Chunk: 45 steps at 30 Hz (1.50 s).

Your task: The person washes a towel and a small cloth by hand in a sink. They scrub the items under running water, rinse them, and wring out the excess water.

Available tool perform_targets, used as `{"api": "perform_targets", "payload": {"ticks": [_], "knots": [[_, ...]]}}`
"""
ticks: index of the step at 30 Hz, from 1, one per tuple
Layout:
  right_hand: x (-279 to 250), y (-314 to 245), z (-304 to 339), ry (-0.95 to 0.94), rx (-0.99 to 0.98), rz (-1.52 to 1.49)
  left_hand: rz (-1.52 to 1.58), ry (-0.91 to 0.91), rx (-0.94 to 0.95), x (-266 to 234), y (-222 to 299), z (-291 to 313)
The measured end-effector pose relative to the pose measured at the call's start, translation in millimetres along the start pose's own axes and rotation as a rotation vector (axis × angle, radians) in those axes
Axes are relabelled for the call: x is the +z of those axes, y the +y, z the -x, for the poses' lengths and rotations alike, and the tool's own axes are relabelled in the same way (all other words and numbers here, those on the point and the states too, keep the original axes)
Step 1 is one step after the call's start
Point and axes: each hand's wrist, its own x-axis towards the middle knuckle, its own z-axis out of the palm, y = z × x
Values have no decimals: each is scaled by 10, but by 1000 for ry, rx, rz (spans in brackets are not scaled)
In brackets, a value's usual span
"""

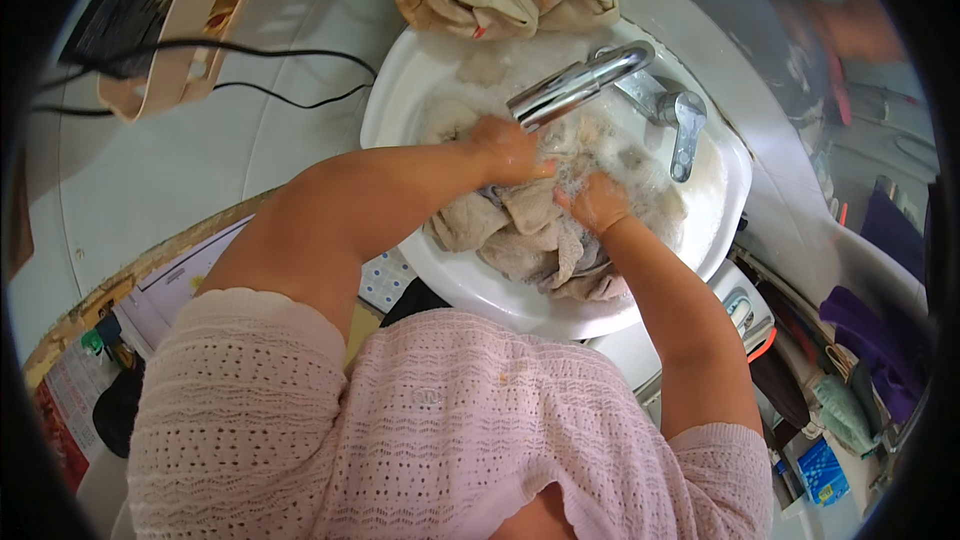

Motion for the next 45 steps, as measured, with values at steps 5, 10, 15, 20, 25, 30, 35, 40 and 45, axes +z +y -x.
{"api": "perform_targets", "payload": {"ticks": [5,10,15,20,25,30,35,40,45], "knots": [[532,377,-380,-382,71,-140,419,-87,70,686,-311,-635],[492,433,-362,-473,7,-69,520,-57,96,714,-474,-575],[509,469,-383,-292,-5,-24,469,16,109,630,-406,-669],[452,403,-291,108,-90,273,428,159,104,409,-225,-608],[-43,486,638,710,2,-311,635,607,112,-196,158,320],[-476,-105,1714,275,108,-890,312,828,321,-75,321,1464],[-74,-370,1720,177,-224,-172,-193,656,413,339,316,1591],[-83,-288,1011,339,195,-593,-190,534,142,198,303,1086],[-141,-281,575,233,250,-474,-265,438,101,61,353,745]]}}
